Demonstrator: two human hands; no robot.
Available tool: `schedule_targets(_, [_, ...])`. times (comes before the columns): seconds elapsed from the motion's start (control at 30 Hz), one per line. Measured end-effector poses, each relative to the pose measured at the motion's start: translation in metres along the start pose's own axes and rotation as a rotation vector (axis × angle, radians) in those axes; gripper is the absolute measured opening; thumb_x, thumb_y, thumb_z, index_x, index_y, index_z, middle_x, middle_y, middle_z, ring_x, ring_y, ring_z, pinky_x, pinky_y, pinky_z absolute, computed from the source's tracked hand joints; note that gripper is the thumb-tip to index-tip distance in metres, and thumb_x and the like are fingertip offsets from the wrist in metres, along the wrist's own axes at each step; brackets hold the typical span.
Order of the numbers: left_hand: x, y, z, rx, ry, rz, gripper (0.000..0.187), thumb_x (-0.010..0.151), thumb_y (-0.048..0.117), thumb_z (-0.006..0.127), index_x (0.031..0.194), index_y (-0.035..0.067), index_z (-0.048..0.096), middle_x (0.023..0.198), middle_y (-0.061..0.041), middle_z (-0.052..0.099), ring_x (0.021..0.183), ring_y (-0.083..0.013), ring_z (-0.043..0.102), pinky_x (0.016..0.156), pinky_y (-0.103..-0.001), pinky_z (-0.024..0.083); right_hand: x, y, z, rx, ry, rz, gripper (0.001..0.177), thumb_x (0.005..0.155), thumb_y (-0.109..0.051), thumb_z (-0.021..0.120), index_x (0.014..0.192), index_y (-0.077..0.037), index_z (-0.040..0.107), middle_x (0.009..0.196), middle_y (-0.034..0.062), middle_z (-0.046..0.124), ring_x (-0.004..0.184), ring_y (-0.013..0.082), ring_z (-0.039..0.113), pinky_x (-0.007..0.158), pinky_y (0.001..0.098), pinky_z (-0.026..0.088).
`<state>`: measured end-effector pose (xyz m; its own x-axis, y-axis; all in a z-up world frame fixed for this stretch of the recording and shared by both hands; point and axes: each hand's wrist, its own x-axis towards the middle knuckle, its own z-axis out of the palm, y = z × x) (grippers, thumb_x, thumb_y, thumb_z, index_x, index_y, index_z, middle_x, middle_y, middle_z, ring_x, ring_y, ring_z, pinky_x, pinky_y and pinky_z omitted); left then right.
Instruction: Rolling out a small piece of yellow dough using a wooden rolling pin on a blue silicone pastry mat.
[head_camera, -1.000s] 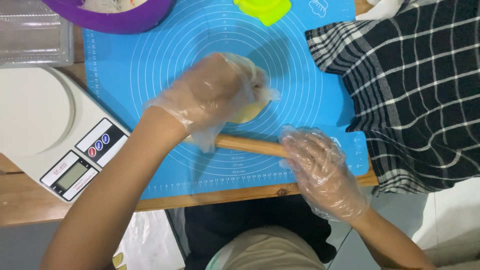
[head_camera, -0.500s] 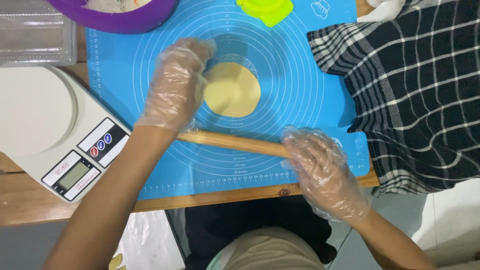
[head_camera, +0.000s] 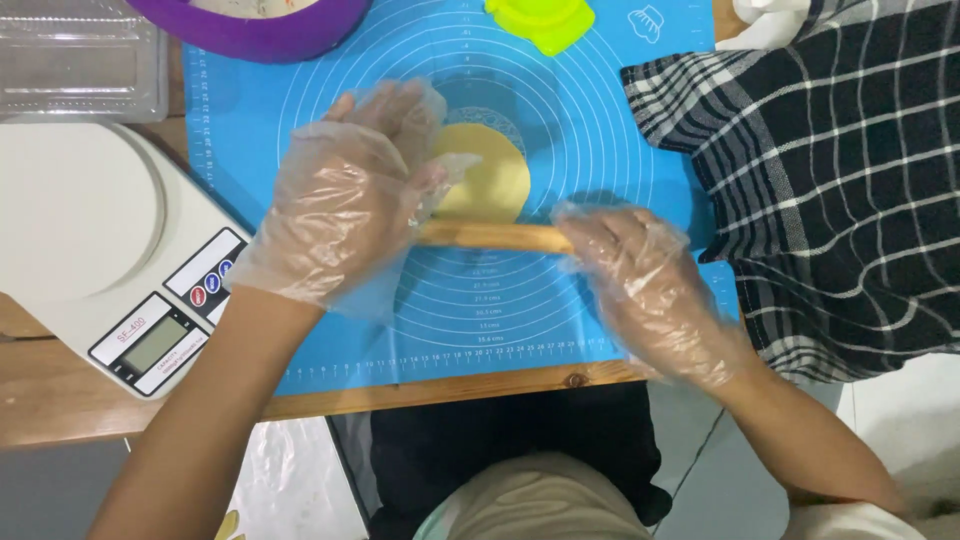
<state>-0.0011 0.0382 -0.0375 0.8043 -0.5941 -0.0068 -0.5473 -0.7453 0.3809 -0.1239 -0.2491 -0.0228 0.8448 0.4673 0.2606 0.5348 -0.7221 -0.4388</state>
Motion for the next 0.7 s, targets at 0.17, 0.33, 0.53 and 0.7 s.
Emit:
schedule_targets(0.17, [-0.027, 0.008, 0.007, 0.064, 0.113, 0.108, 0.08, 0.106, 0.062, 0.038, 0.16, 0.003, 0.029, 0.168, -0.012, 0.028, 0.155, -0.0246, 0.019, 0.126, -0.04, 0.009, 0.017, 0.014, 0.015, -0.22, -0.025, -0.001, 0.038, 0.101, -0.006, 0.068, 0.138, -0.009, 0.061, 0.124, 0.015, 0.065, 0.104, 0.0312, 0.063, 0.088, 0.0394, 0.054])
schedule_targets(0.33, [-0.026, -0.014, 0.051, 0.16, 0.088, 0.119, 0.073, 0.111, 0.055, 0.024, 0.164, 0.006, 0.011, 0.172, -0.009, 0.013, 0.158, -0.0252, 0.009, 0.129, -0.043, 0.006, 0.033, 0.01, 0.018, -0.235, -0.002, 0.0, 0.041, 0.108, -0.023, 0.052, 0.142, 0.0, 0.053, 0.138, 0.0228, 0.058, 0.126, 0.0388, 0.06, 0.104, 0.0508, 0.05])
schedule_targets(0.53, [0.011, 0.011, -0.001, -0.013, -0.21, -0.088, 0.084, 0.098, 0.07, 0.006, 0.16, 0.014, 0.002, 0.171, -0.007, 0.0, 0.155, -0.0265, -0.003, 0.122, -0.046, -0.008, 0.043, 0.036, 0.031, -0.126, -0.115, 0.256, 0.064, 0.113, -0.034, 0.031, 0.169, -0.009, 0.011, 0.175, 0.0118, -0.003, 0.162, 0.0279, -0.01, 0.132, 0.0467, -0.013])
schedule_targets(0.7, [0.044, -0.004, 0.006, 0.141, -0.192, -0.075, 0.074, 0.104, 0.056, 0.01, 0.161, 0.009, -0.001, 0.17, -0.012, -0.004, 0.155, -0.0319, -0.005, 0.124, -0.047, -0.005, 0.078, 0.026, 0.008, -0.321, -0.15, 0.336, 0.069, 0.114, -0.039, 0.022, 0.169, 0.0, 0.006, 0.169, 0.0293, -0.01, 0.159, 0.0461, -0.013, 0.131, 0.0582, -0.011])
